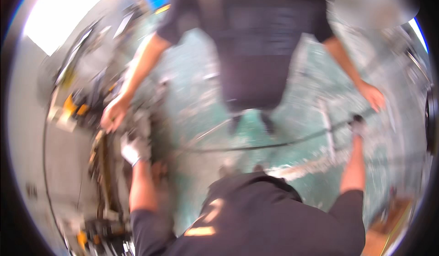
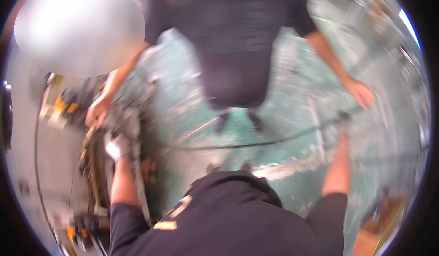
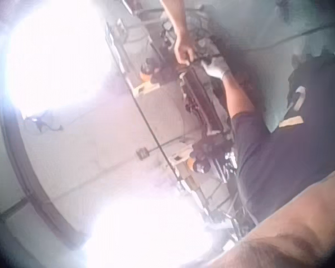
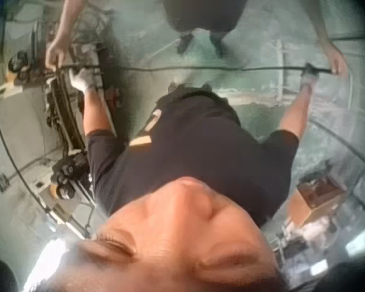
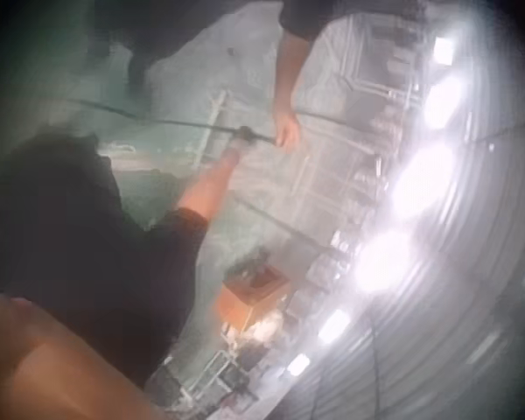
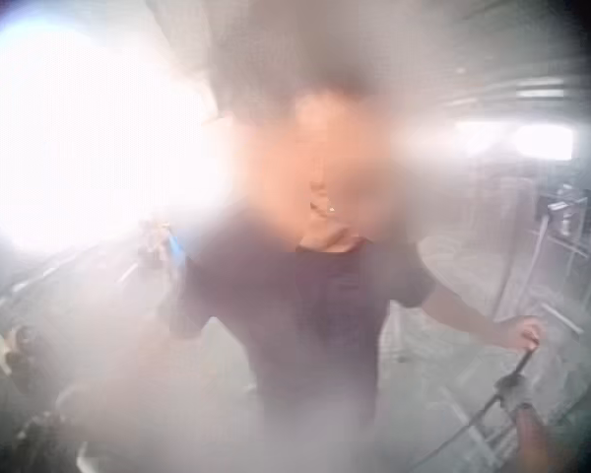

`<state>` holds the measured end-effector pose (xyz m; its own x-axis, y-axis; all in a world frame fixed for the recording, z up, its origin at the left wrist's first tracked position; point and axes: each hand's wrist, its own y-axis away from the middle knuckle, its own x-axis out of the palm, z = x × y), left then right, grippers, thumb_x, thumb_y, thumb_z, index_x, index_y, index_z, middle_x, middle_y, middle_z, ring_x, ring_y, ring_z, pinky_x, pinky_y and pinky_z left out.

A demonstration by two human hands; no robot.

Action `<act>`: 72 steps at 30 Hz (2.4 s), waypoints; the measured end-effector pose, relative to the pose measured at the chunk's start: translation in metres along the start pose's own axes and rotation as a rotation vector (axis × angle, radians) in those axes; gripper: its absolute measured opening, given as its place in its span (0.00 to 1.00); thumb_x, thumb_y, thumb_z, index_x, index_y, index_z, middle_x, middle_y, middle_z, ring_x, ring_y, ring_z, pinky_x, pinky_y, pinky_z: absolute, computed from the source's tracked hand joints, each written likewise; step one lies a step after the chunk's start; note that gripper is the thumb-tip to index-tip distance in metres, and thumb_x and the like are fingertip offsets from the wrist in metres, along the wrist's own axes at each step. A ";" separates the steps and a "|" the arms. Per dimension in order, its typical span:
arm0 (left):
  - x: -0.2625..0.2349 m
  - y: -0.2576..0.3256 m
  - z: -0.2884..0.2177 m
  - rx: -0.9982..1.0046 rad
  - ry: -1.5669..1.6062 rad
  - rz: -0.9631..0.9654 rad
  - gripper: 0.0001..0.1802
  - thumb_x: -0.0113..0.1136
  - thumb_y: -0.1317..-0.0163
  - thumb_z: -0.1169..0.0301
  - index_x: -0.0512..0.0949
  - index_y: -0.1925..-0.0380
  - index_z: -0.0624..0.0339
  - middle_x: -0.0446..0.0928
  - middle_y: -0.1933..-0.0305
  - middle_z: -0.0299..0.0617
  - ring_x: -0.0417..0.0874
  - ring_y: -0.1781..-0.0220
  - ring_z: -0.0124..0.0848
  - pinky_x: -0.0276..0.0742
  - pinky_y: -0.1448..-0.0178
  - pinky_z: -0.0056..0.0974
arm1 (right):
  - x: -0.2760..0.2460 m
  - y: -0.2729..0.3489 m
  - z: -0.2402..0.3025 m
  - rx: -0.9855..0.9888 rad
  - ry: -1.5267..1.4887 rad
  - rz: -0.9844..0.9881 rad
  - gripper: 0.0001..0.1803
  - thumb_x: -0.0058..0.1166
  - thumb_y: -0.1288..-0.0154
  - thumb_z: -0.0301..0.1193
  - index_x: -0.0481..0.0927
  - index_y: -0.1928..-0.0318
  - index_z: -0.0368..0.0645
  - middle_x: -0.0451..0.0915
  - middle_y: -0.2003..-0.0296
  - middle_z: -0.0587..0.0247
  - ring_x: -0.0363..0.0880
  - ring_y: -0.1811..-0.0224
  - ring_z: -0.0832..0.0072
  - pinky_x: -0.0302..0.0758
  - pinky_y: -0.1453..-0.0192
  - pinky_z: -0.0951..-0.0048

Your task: The person bends long metal rods into rectangular frames using a manual bending machine. They measure the rods, feed them into the machine, and stack the finished frames on a rack.

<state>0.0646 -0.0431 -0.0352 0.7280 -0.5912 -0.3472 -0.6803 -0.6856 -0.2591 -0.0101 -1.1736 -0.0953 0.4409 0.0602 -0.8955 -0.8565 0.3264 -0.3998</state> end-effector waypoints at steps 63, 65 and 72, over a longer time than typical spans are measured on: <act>-0.068 0.010 -0.056 -0.123 -0.415 -0.108 0.30 0.68 0.25 0.50 0.84 0.40 0.70 0.90 0.49 0.50 0.86 0.55 0.41 0.80 0.46 0.44 | -0.080 0.025 0.233 0.692 -0.248 -0.020 0.27 0.69 0.33 0.50 0.89 0.42 0.44 0.91 0.47 0.52 0.89 0.42 0.58 0.80 0.36 0.62; -0.071 0.009 -0.051 -0.105 -0.409 -0.111 0.30 0.67 0.25 0.51 0.84 0.40 0.70 0.90 0.48 0.51 0.86 0.55 0.42 0.80 0.46 0.44 | -0.081 0.024 0.238 0.680 -0.450 -0.080 0.28 0.70 0.33 0.48 0.88 0.41 0.41 0.90 0.46 0.54 0.88 0.41 0.61 0.79 0.35 0.63; -0.097 -0.007 -0.013 -0.095 -0.313 -0.100 0.24 0.68 0.24 0.56 0.86 0.41 0.65 0.90 0.50 0.46 0.85 0.55 0.35 0.80 0.46 0.41 | -0.075 0.024 0.227 0.658 -0.615 -0.072 0.43 0.77 0.40 0.43 0.75 0.30 0.31 0.85 0.37 0.46 0.85 0.36 0.59 0.77 0.31 0.64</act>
<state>0.0004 0.0133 0.0122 0.7194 -0.3697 -0.5881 -0.5851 -0.7788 -0.2262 -0.0030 -0.9564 0.0062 0.7148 0.4512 -0.5343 -0.5782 0.8111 -0.0886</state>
